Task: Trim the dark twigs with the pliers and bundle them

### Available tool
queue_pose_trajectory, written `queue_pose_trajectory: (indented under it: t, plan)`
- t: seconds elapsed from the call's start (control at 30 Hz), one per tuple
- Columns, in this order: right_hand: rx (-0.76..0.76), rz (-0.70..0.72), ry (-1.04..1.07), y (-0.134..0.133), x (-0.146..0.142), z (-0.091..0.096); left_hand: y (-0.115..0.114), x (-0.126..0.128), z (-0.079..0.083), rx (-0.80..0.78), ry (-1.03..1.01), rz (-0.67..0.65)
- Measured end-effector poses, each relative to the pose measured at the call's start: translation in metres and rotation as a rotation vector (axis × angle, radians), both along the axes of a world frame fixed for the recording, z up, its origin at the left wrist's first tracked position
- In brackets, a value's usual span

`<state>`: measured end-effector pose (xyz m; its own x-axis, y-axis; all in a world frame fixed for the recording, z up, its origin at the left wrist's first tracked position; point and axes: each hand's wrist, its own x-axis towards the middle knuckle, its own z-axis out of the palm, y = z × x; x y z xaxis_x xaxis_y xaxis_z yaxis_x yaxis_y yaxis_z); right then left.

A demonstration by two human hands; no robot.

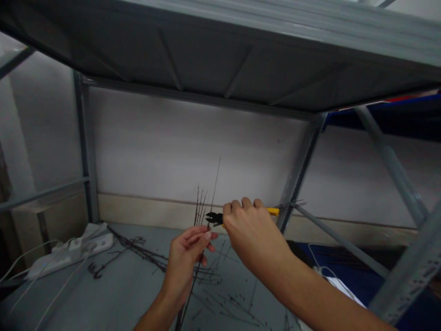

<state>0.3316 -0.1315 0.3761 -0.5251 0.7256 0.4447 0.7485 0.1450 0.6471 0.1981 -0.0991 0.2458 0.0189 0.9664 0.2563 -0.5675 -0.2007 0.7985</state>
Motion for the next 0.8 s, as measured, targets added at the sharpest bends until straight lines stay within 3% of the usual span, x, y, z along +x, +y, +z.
queue_pose_trajectory:
  t: [0.3,0.53,0.67,0.8]
  plan:
    - [0.051,0.024,-0.081,-0.005,-0.009,-0.003,-0.005,-0.002,0.000,-0.004,0.009,0.051]
    - [-0.024,0.030,-0.063,0.000,-0.009,-0.012,-0.004,-0.004,-0.004,-0.032,-0.014,0.070]
    - [-0.143,0.011,0.102,0.013,-0.001,-0.023,-0.001,-0.002,-0.007,-0.050,-0.034,0.054]
    - [-0.311,0.021,0.533,0.024,0.008,-0.026,0.000,-0.005,-0.004,-0.090,-0.077,0.044]
